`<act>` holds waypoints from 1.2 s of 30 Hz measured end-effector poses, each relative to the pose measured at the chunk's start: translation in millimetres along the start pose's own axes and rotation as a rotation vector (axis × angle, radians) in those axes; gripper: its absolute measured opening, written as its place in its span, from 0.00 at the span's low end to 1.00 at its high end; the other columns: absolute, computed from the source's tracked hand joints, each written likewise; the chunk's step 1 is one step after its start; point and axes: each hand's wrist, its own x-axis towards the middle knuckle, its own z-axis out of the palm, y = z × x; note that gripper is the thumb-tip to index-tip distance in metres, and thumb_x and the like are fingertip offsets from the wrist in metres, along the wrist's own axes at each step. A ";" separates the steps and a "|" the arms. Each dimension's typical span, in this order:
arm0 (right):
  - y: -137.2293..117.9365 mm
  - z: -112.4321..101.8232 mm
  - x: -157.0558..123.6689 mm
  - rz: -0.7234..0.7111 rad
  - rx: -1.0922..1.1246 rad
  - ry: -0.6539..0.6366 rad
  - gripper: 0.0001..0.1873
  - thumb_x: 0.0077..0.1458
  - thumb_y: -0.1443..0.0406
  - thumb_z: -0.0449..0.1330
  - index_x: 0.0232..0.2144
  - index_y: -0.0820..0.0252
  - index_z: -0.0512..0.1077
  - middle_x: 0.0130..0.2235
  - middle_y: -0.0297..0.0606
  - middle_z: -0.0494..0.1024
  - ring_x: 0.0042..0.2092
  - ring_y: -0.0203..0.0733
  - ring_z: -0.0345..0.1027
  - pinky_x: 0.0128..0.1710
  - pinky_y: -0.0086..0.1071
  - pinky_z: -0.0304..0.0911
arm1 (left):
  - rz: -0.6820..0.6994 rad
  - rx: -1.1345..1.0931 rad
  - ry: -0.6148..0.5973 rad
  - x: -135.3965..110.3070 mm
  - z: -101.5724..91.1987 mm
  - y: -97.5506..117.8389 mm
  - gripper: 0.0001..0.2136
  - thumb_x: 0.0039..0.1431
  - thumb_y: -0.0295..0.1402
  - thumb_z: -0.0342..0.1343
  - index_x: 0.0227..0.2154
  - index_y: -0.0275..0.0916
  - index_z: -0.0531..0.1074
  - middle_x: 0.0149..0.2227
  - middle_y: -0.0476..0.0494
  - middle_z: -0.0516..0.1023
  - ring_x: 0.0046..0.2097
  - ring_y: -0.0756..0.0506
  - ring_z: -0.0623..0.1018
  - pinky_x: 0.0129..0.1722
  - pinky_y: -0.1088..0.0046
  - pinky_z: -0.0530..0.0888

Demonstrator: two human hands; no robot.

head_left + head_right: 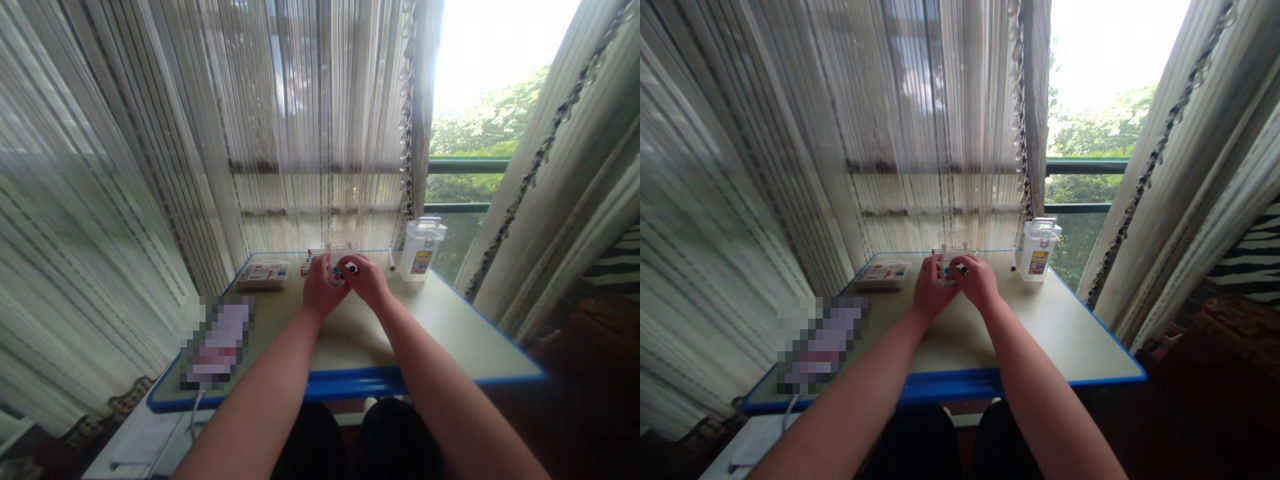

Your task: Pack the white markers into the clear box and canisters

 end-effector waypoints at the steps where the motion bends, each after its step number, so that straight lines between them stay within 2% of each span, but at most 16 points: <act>1: 0.5 0.3 0.2 0.004 -0.003 -0.009 0.07 0.52 0.63 0.57 0.33 0.55 0.75 0.36 0.37 0.77 0.36 0.40 0.68 0.38 0.33 0.63 | -0.001 -0.001 -0.001 -0.2 -0.3 -0.1 0.27 0.42 0.38 0.61 0.47 0.38 0.60 0.42 0.38 0.69 0.44 0.41 0.73 0.41 0.62 0.73; 6: 5.4 2.1 0.7 0.037 0.035 -0.058 0.10 0.50 0.63 0.59 0.37 0.54 0.75 0.39 0.38 0.76 0.36 0.40 0.69 0.35 0.32 0.64 | -0.005 0.005 -0.012 -0.8 0.9 -1.0 0.28 0.42 0.36 0.61 0.47 0.38 0.59 0.43 0.38 0.68 0.44 0.40 0.72 0.41 0.62 0.73; 13: 11.7 4.5 1.8 -0.028 0.096 -0.081 0.10 0.54 0.64 0.55 0.35 0.55 0.76 0.39 0.39 0.76 0.38 0.40 0.70 0.37 0.32 0.65 | -0.024 0.016 -0.010 -1.5 1.7 -2.3 0.29 0.41 0.36 0.62 0.47 0.39 0.59 0.42 0.39 0.68 0.42 0.43 0.73 0.41 0.63 0.74; 18: 14.6 3.9 2.2 -0.043 0.132 -0.091 0.10 0.52 0.66 0.55 0.34 0.55 0.77 0.39 0.38 0.77 0.37 0.39 0.71 0.37 0.31 0.66 | -0.011 0.017 -0.007 -2.9 1.6 -3.6 0.29 0.40 0.37 0.62 0.47 0.37 0.60 0.42 0.38 0.69 0.43 0.41 0.73 0.39 0.63 0.74; 22: 10.8 -0.5 1.7 -0.025 0.107 -0.082 0.12 0.50 0.68 0.56 0.36 0.55 0.76 0.39 0.38 0.77 0.35 0.37 0.70 0.36 0.31 0.66 | 0.009 0.013 0.015 -2.3 2.2 -3.1 0.29 0.41 0.38 0.61 0.47 0.38 0.59 0.42 0.38 0.68 0.43 0.41 0.73 0.40 0.63 0.73; 26: 5.8 -2.4 -0.3 -0.019 0.032 -0.066 0.12 0.51 0.63 0.57 0.39 0.54 0.76 0.40 0.39 0.75 0.35 0.37 0.70 0.35 0.31 0.65 | 0.041 0.004 0.015 -2.0 1.3 -2.7 0.29 0.42 0.39 0.61 0.48 0.37 0.59 0.42 0.37 0.68 0.43 0.40 0.73 0.41 0.62 0.73; 32: 8.7 -1.1 0.2 -0.047 0.003 -0.078 0.12 0.51 0.63 0.57 0.38 0.53 0.76 0.40 0.39 0.73 0.35 0.37 0.69 0.36 0.31 0.65 | 0.056 0.039 0.025 -1.8 0.6 -1.1 0.28 0.43 0.39 0.60 0.48 0.37 0.59 0.42 0.37 0.69 0.44 0.40 0.73 0.41 0.60 0.73; 36: 11.4 -0.6 1.9 -0.036 0.015 -0.083 0.11 0.52 0.63 0.56 0.37 0.54 0.77 0.41 0.39 0.73 0.31 0.35 0.68 0.33 0.30 0.64 | 0.055 0.034 0.015 -1.4 -0.5 -0.5 0.30 0.41 0.39 0.62 0.47 0.36 0.59 0.42 0.35 0.69 0.45 0.39 0.72 0.40 0.60 0.74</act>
